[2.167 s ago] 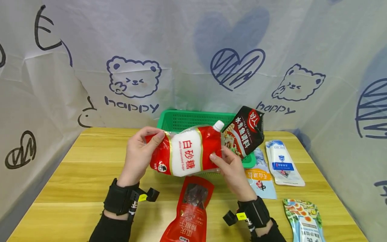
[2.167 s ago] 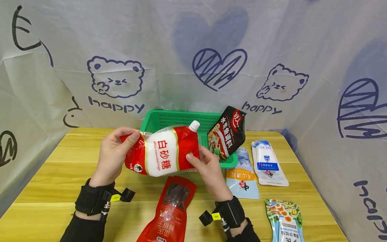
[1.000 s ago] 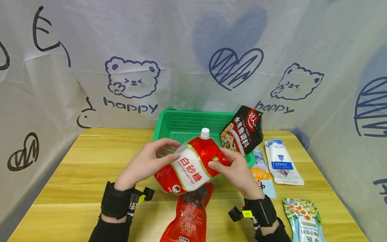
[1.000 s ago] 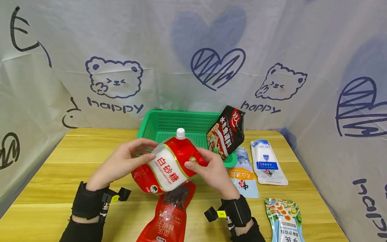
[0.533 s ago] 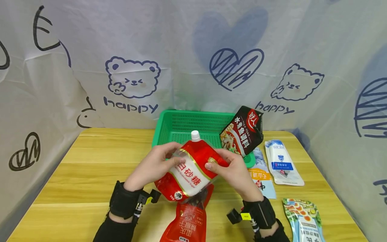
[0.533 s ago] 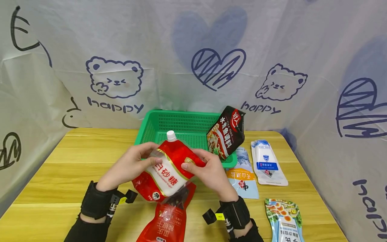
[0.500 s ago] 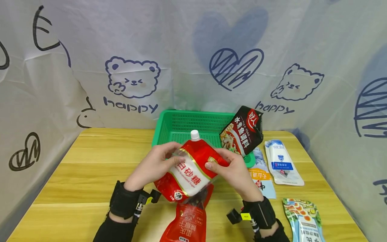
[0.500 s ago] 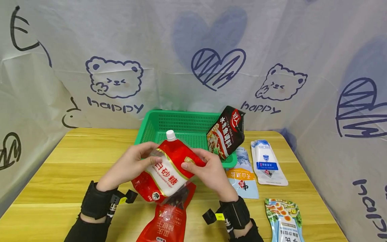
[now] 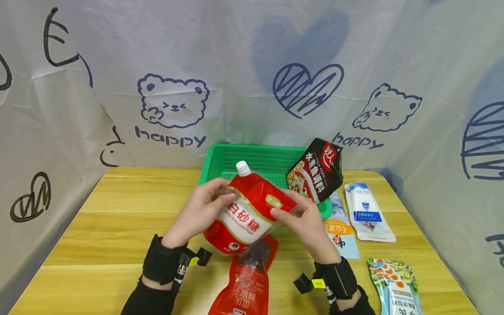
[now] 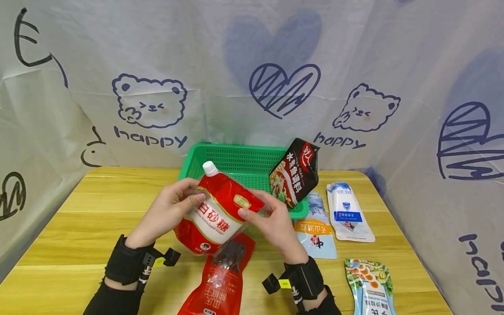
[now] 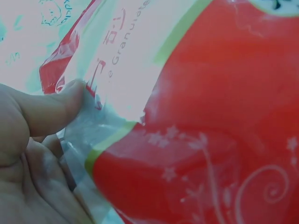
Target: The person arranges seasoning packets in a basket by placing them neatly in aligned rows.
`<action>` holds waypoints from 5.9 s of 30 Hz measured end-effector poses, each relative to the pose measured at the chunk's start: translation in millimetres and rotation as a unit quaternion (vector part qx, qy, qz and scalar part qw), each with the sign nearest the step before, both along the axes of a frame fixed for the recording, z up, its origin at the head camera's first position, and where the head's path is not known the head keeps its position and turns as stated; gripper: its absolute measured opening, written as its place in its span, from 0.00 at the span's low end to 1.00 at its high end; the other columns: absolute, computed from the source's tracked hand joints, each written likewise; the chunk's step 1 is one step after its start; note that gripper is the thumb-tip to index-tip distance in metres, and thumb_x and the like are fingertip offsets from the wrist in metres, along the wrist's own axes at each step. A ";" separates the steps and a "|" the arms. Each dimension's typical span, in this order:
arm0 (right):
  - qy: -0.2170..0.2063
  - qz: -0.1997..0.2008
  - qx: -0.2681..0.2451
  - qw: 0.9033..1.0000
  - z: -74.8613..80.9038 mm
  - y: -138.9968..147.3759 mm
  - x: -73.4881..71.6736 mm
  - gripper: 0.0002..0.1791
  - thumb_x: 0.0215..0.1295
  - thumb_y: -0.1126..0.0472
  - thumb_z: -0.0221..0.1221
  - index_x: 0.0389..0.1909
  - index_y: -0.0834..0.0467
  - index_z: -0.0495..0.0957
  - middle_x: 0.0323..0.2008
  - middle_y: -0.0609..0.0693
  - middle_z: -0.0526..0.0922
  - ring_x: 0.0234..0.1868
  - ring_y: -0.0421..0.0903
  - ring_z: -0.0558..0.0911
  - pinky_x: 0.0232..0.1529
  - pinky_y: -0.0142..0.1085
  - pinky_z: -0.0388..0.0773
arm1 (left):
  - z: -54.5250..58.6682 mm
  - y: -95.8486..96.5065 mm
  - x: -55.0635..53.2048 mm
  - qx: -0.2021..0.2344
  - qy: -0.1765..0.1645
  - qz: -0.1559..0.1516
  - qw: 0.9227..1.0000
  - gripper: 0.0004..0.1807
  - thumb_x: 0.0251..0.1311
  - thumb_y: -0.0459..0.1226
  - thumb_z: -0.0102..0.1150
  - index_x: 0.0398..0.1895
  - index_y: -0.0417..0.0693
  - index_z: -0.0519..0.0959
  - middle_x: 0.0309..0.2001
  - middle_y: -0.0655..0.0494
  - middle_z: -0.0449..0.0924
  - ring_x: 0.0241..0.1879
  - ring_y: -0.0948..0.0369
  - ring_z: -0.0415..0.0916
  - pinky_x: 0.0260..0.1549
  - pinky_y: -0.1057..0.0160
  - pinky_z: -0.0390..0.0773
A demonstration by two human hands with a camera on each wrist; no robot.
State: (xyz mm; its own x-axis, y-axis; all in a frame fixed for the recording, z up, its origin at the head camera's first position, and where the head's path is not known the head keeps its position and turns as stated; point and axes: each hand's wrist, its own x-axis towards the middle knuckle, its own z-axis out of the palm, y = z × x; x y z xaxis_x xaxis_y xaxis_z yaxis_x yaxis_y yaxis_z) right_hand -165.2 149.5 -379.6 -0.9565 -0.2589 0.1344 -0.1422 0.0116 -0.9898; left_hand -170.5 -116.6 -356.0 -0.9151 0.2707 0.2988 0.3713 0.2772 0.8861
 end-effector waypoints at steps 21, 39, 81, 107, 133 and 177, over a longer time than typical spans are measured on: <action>0.082 -0.006 0.006 0.997 -8.7 -11.7 4.7 0.24 0.67 0.68 0.68 0.63 0.66 0.77 0.55 0.57 0.84 0.51 0.47 0.84 0.50 0.39 0.86 | -0.5 2.0 2.2 0.084 -0.046 0.008 0.995 0.10 0.75 0.31 0.57 0.55 0.37 0.77 0.46 0.41 0.87 0.43 0.53 0.83 0.42 0.59 0.85; 0.071 -0.087 -0.040 0.993 -3.8 -5.0 2.8 0.19 0.67 0.70 0.67 0.57 0.68 0.79 0.44 0.49 0.90 0.41 0.47 0.89 0.37 0.41 0.89 | -3.9 -1.7 -7.2 0.069 -0.034 0.016 0.997 0.20 0.76 0.36 0.57 0.67 0.40 0.74 0.58 0.41 0.80 0.50 0.50 0.82 0.44 0.60 0.85; 0.150 -0.341 0.147 0.916 -29.1 9.1 -70.2 0.18 0.63 0.64 0.72 0.42 0.66 0.71 0.50 0.64 0.83 0.50 0.58 0.86 0.44 0.42 0.85 | -32.0 0.9 -18.3 -0.262 0.001 0.040 0.964 0.16 0.67 0.35 0.67 0.57 0.49 0.83 0.58 0.50 0.79 0.55 0.47 0.79 0.50 0.46 0.82; 0.050 -0.287 0.174 0.941 -21.4 8.3 -84.1 0.27 0.70 0.64 0.64 0.62 0.67 0.63 0.58 0.65 0.74 0.54 0.60 0.82 0.48 0.54 0.84 | -31.2 -0.8 -15.7 -0.254 -0.008 0.012 0.967 0.15 0.66 0.32 0.64 0.54 0.53 0.85 0.56 0.54 0.80 0.51 0.54 0.78 0.42 0.54 0.81; 0.422 -0.190 0.199 0.864 -20.1 20.5 -23.3 0.23 0.63 0.71 0.66 0.60 0.65 0.79 0.59 0.64 0.77 0.61 0.59 0.76 0.61 0.38 0.72 | -35.0 -0.5 -14.5 -0.246 0.014 -0.015 0.969 0.12 0.65 0.29 0.67 0.49 0.50 0.87 0.51 0.56 0.85 0.48 0.56 0.81 0.50 0.52 0.82; 0.314 0.018 0.424 0.849 -34.7 23.0 -26.6 0.18 0.73 0.61 0.64 0.62 0.49 0.84 0.55 0.48 0.87 0.54 0.49 0.85 0.53 0.45 0.84 | -72.4 30.7 59.3 -0.285 -0.090 0.054 0.953 0.36 0.63 0.54 0.70 0.62 0.36 0.76 0.47 0.48 0.80 0.37 0.58 0.77 0.31 0.55 0.81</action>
